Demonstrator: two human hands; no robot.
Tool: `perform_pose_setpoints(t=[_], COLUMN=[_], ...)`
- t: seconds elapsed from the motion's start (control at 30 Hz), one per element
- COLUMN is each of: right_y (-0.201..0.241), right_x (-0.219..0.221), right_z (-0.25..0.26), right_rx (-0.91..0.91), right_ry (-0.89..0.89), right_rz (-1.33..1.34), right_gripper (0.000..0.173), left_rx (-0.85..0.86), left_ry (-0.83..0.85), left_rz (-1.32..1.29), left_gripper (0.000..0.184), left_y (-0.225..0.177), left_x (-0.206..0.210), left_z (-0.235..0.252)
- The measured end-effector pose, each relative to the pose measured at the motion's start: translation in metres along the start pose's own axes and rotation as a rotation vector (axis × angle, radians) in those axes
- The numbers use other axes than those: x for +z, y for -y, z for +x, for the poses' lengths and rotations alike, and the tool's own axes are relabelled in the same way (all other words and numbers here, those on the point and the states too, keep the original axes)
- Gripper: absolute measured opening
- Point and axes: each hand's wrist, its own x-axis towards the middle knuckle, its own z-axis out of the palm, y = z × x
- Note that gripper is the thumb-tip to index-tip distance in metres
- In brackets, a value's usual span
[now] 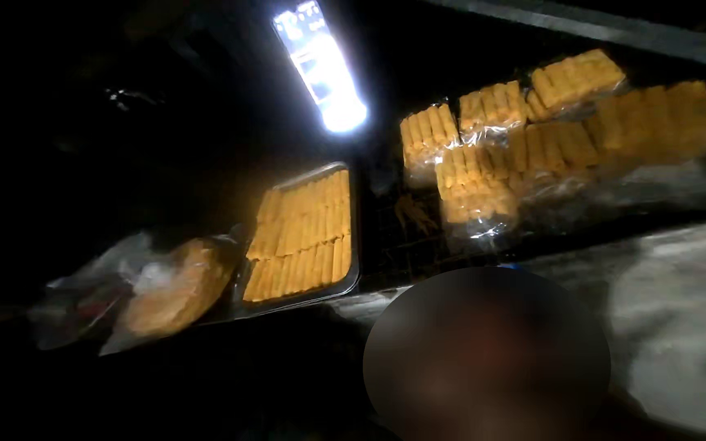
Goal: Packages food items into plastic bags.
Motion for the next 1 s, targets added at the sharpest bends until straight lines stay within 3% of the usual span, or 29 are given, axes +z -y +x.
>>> perform_pose_setpoints(t=[0.07, 0.13, 0.17, 0.23, 0.33, 0.47, 0.57, 0.7, 0.8, 0.9, 1.0], right_y=[0.006, 0.015, 0.02, 0.019, 0.013, 0.017, 0.021, 0.025, 0.026, 0.023, 0.025], right_x=[0.007, 0.012, 0.014, 0.022, 0.022, -0.002, -0.021, -0.038, -0.045, -0.049, -0.05], right_z=[0.005, 0.013, 0.016, 0.02, 0.023, 0.025, 0.03, 0.031, 0.03, 0.031, 0.034], right_rx=[-0.04, -0.021, 0.009, 0.05, 0.145, 0.333, 0.347, 0.277, 0.204, 0.068, 0.084], right_ry=[0.026, 0.089, 0.101, 0.072, 0.057, -0.143, -0.275, -0.304, -0.342, -0.445, -0.426], right_rz=[0.131, 0.201, 0.194, 0.162, 0.259, 0.412, 0.447, 0.246, -0.042, -0.407, -0.513], right_gripper=[0.056, 0.067, 0.065, 0.044, 0.023, 0.016, 0.014, 0.022, 0.03, 0.032, 0.028], left_rx=[0.238, 0.297, 0.325, 0.349, 0.382, 0.361, 0.278, 0.161, 0.023, 0.034, 0.087], left_ry=[-0.096, -0.168, -0.191, -0.258, -0.454, -0.656, -0.743, -0.79, -0.718, -0.699, -0.675], left_rz=[0.365, 0.463, 0.481, 0.478, 0.426, 0.174, 0.042, 0.009, 0.153, 0.408, 0.52], left_gripper=[0.018, 0.018, 0.017, 0.017, 0.025, 0.018, 0.015, 0.022, 0.029, 0.046, 0.037], left_y=[-0.001, -0.014, -0.024, -0.042, -0.051, -0.042, -0.03, -0.014, -0.002, 0.0, -0.017], left_x=[-0.017, -0.037, -0.048, -0.069, -0.097, -0.109, -0.096, -0.08, -0.076, -0.07, -0.063], left_z=[0.0, 0.004, 0.008, 0.017, 0.032, 0.051, 0.064, 0.079, 0.083, 0.081, 0.075])
